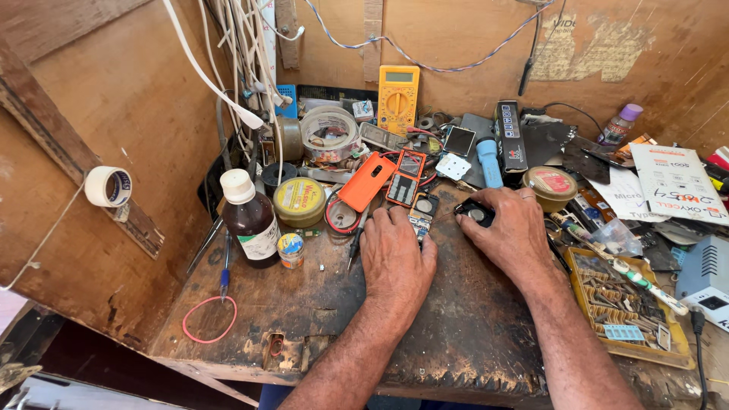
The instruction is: The person repairs a disassembled mobile phone at a cluttered workbench. They handle the phone board and small components, use a soldering iron on the board, and probe components with a multimeter, repositioning the phone and parts as they work.
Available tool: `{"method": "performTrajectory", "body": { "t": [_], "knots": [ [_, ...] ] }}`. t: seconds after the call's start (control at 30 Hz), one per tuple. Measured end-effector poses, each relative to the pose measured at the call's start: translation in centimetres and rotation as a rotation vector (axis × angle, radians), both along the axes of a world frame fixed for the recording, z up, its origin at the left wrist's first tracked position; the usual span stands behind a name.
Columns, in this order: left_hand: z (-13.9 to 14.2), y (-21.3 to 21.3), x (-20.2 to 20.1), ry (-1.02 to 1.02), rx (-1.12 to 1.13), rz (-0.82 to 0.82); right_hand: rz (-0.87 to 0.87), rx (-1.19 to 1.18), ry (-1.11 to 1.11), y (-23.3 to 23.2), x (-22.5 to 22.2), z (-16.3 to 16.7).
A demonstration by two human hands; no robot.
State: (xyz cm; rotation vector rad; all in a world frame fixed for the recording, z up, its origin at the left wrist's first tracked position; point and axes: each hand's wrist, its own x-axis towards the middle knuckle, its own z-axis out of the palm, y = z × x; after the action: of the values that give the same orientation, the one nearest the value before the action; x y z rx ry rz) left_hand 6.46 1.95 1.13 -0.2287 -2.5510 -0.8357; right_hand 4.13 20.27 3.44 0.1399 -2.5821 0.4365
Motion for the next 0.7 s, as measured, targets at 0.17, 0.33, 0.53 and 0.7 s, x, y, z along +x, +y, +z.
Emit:
{"method": "performTrajectory", "body": {
  "t": [0.17, 0.33, 0.53, 0.7],
  "knots": [
    [-0.02, 0.02, 0.03, 0.014, 0.003, 0.007, -0.006, 0.010, -0.013, 0.03, -0.04, -0.08],
    [0.22, -0.08, 0.23, 0.016, 0.031, 0.002, -0.006, 0.012, -0.016, -0.19, 0.04, 0.00],
    [0.61, -0.24, 0.57, -0.006, 0.118, -0.024, 0.033, 0.003, 0.056, -0.27, 0.15, -0.01],
    [0.43, -0.64, 0.20, 0.044, 0.327, -0.076, 0.047, -0.030, 0.238, 0.03, 0.09, -0.13]
  ]
}}
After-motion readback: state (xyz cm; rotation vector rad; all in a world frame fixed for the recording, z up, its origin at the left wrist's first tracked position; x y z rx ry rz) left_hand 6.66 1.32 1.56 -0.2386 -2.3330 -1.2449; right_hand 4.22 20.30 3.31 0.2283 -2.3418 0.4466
